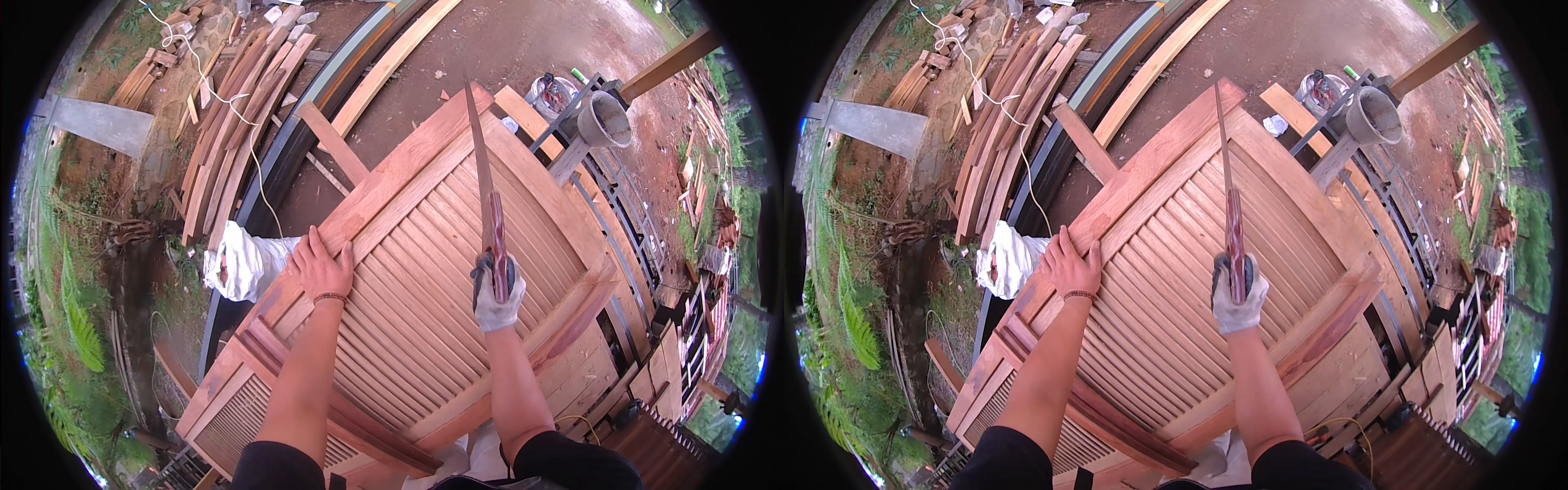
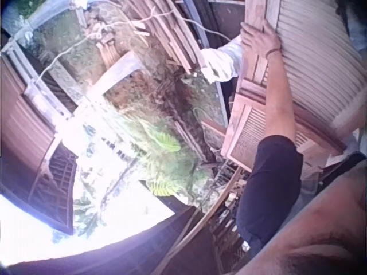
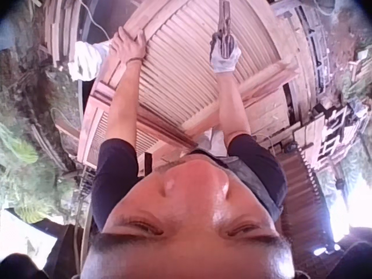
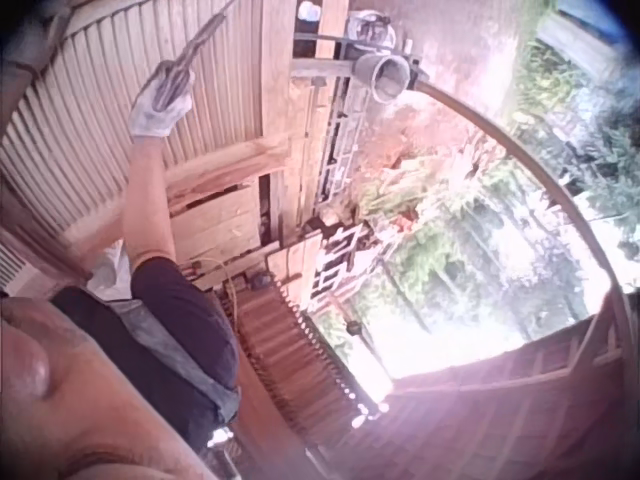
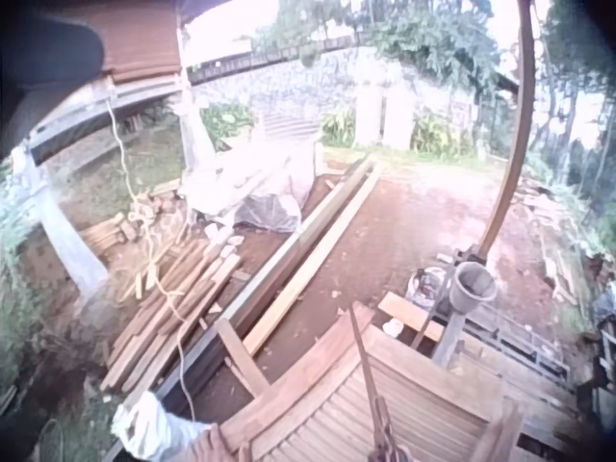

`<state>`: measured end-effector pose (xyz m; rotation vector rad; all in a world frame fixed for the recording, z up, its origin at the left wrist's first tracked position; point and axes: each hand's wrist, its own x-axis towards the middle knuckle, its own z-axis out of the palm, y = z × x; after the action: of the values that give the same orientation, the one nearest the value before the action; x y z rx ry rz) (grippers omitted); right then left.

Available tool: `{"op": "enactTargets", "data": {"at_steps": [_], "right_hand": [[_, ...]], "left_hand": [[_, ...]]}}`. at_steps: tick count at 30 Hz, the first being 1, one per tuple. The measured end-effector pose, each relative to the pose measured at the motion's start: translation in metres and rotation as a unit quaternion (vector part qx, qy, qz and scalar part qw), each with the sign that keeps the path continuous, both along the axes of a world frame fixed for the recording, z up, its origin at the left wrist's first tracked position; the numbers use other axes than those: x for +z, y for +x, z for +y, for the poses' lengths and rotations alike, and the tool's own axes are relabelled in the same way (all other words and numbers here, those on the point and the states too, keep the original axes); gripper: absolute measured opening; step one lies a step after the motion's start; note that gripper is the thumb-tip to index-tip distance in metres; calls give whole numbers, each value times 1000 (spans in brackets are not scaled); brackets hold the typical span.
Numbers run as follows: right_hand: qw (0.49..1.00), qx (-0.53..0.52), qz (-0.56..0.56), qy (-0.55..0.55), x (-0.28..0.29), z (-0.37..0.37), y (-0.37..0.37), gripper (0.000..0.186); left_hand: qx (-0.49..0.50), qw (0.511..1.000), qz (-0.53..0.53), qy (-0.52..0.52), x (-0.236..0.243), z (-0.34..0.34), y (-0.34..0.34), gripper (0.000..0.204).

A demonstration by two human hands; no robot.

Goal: The person uses an angle grinder to smooth the edges of a wooden slatted panel, then measures and marks it with a ruler and pencil. They switch to a hand saw to cut along the marked line on the panel's frame.

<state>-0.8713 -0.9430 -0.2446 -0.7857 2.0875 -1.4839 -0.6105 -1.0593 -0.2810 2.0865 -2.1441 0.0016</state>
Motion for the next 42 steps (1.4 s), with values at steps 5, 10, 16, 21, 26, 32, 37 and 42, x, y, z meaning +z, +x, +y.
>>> {"op": "enactTargets", "data": {"at_steps": [5, 10, 16, 21, 26, 32, 37, 42], "right_hand": [[992, -9, 123, 31, -7, -140, -84, 26], [1000, 6, 28, 6, 3, -8, -6, 14], [996, 1, 84, 7, -9, -97, -65, 18], [999, 18, 36, 35, 4, -100, -61, 22], [998, 23, 49, -20, 5, 13, 6, 12], [995, 5, 87, 51, 19, -154, -93, 33], [999, 2, -41, -23, 13, -5, -2, 13], [999, -11, 26, 22, 9, -117, -76, 26]], "left_hand": [[-31, 999, 10, -16, -2, -4, -24, 76], [7, 1000, -12, -10, -2, 2, 4, 76], [-24, 1000, -2, -18, 2, 0, -17, 76], [-11, 1000, 8, 5, -7, 4, -8, 77], [-1, 1000, -18, -12, -2, 2, 3, 75], [-34, 999, 8, -23, -4, -4, -23, 74], [4, 1000, -4, -19, 0, -2, 4, 76], [-22, 1000, 10, -1, 3, 2, -18, 76]]}}
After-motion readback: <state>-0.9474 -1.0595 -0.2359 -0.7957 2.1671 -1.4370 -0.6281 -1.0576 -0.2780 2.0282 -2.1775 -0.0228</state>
